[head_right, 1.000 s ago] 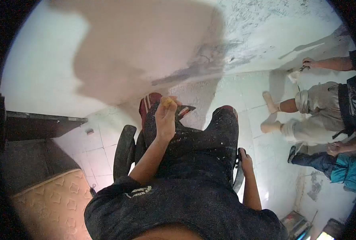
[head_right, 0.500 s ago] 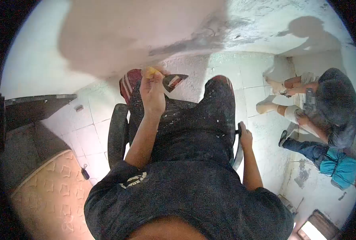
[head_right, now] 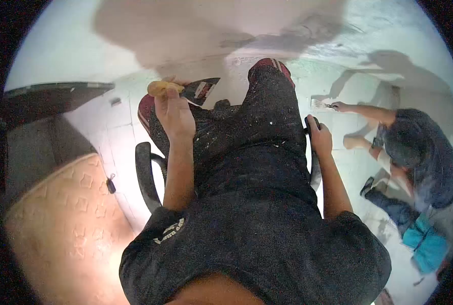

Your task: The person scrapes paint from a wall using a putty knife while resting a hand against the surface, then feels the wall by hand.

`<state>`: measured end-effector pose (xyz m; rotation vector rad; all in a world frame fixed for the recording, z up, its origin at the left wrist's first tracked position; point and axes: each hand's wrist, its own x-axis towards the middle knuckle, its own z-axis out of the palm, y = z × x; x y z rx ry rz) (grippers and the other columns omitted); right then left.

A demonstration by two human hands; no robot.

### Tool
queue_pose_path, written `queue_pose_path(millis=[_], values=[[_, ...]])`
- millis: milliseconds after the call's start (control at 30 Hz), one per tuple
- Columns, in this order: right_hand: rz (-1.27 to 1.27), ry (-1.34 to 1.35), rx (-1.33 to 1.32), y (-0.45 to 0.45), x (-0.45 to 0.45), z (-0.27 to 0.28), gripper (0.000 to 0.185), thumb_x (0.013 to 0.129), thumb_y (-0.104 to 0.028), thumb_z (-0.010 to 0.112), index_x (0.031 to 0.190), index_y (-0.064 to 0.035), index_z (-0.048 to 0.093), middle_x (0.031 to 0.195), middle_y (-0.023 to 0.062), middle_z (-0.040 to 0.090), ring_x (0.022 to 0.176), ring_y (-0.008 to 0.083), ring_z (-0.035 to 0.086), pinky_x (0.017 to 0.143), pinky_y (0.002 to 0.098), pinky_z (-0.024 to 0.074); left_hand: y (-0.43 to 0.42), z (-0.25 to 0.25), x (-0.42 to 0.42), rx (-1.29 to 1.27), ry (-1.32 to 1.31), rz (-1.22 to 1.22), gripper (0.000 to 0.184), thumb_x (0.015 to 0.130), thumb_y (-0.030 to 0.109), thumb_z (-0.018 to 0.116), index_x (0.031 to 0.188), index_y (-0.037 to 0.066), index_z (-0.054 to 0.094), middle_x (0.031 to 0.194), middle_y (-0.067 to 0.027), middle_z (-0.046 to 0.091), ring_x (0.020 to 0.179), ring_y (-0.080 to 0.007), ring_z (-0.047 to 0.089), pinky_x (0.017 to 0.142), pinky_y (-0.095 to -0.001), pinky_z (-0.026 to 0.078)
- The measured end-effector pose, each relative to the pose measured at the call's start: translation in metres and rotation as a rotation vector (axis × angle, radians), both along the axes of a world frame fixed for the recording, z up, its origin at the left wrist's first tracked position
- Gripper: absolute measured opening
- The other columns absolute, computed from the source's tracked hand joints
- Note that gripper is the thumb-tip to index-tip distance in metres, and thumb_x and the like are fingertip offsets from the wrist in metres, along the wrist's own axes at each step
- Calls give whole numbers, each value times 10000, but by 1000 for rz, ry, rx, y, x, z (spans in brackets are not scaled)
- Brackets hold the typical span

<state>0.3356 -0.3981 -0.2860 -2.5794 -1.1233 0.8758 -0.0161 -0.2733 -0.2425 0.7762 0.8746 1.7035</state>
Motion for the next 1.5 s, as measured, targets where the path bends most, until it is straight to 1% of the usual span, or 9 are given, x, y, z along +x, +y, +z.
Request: queue_pose_path(millis=[233,300,567,633,933,1000,1167,1300,1500], values=[[22,28,-3,9,25,-2,683,845,-589,546,963,72,670,897,241,672,885,355,632,807,407,453,-44,13,13,-22,19,185,154,957,145,562,1044,27,514,1041,-62,523,943,-176,553,903,-302,391],[58,18,45,7,27,0,662,854,-578,541,961,62,673,882,239,669,864,346,634,798,410,452,-43,1,12,-8,137,208,344,980,280,514,1168,1,444,979,-115,576,988,-227,557,931,-368,431],[14,28,-21,3,19,24,636,864,-551,541,956,64,671,844,210,666,806,304,625,771,390,450,-18,2,17,-18,23,221,172,996,191,492,1073,43,452,947,-71,547,900,-176,558,856,-325,438],[-50,125,6,1,26,19,602,860,-496,597,932,98,661,799,171,658,771,214,604,742,345,450,-5,-16,9,32,264,196,139,995,173,495,1019,38,475,916,-56,536,907,-164,557,852,-318,443],[-26,210,66,-2,40,9,634,845,-547,572,931,72,680,820,172,667,761,248,602,757,365,450,67,5,-35,-89,779,-126,249,889,209,662,1087,59,644,1017,-52,641,924,-124,573,836,-262,458],[-17,198,38,1,38,14,628,846,-542,575,920,74,677,804,167,660,746,245,588,746,365,446,80,-3,-57,305,1353,21,175,847,198,695,1005,125,711,1005,-44,664,849,-127,571,762,-253,455],[-35,261,60,-4,44,-1,604,864,-501,590,874,99,660,727,131,617,702,203,548,700,349,435,58,27,-104,-41,1251,-36,125,808,136,716,928,120,748,989,-28,682,792,-104,557,709,-255,441],[-79,301,116,-8,40,-1,597,882,-488,580,846,103,658,715,110,601,694,189,533,684,331,428,38,-13,-165,-173,808,155,128,837,93,696,944,28,725,1058,-64,674,771,-64,571,633,-219,450],[1,349,163,-10,35,0,549,889,-453,595,722,70,612,661,74,561,631,156,488,627,307,409,18,-44,-203,-198,478,382,202,849,64,690,1031,-22,673,857,-51,666,665,-77,584,591,-227,483]])
